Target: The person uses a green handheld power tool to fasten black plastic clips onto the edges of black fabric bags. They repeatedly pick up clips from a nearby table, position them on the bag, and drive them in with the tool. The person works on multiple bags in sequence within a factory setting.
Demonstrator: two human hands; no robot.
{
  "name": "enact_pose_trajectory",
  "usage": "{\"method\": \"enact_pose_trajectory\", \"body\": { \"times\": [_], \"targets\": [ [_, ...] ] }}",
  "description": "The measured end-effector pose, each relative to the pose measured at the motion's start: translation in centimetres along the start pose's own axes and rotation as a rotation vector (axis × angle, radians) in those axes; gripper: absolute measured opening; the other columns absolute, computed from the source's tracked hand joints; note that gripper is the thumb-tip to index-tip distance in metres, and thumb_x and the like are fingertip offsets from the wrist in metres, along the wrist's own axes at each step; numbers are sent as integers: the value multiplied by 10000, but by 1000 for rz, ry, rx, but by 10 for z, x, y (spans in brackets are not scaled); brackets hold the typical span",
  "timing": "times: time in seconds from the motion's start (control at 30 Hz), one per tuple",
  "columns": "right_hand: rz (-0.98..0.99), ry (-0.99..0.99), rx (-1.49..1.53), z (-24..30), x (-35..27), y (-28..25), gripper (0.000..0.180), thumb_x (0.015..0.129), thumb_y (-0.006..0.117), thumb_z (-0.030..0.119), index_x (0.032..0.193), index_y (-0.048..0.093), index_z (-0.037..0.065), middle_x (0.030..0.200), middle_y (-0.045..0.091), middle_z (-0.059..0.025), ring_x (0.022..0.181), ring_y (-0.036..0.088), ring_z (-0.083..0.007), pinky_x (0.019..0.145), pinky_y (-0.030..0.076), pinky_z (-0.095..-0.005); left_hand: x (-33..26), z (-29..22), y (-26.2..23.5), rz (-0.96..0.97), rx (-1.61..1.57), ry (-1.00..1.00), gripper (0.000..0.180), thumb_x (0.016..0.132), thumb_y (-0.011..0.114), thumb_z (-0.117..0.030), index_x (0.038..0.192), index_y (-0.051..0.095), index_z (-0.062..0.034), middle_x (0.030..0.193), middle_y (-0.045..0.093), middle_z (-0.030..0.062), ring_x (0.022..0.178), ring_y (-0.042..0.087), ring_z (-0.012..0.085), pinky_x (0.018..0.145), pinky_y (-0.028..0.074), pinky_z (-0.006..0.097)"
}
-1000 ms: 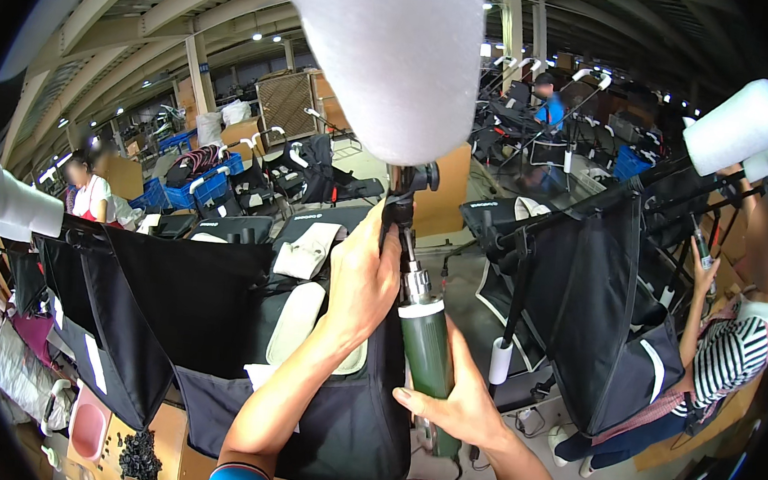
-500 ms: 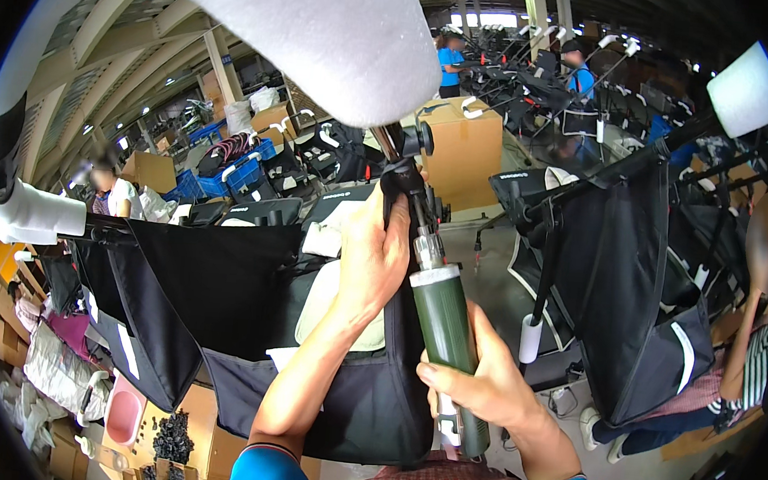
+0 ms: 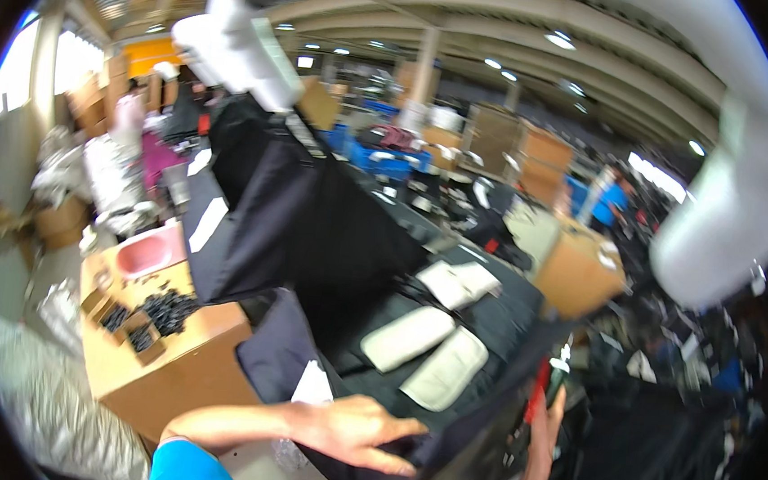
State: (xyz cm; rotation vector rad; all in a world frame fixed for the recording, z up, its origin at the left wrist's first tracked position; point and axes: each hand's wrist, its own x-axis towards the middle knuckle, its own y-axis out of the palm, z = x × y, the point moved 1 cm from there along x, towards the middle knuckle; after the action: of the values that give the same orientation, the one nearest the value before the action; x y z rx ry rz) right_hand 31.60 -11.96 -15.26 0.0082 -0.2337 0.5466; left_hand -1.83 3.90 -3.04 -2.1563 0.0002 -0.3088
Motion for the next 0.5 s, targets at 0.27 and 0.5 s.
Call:
{"method": "enact_pose_trajectory", "body": {
  "times": [0.27,0.5],
  "targets": [
    [-188,-271,-245,-91,57,84,592,937,524,95,1465,264,31,1462,356,-111,1310,375,-220,1076,303,-331,-67,65,18,-463,-392,228,278,948,567,-217,1124,573,-2,891,634,197,809,632,334,697,496,397],
    [-221,-261,-158,-87,59,169,575,949,503,95,1469,262,41,1464,350,-94,1291,394,-208,1052,332,-323,-110,117,-30,-343,-490,292,281,968,517,-210,1131,562,14,937,627,199,852,623,336,717,492,387]
  ]
}}
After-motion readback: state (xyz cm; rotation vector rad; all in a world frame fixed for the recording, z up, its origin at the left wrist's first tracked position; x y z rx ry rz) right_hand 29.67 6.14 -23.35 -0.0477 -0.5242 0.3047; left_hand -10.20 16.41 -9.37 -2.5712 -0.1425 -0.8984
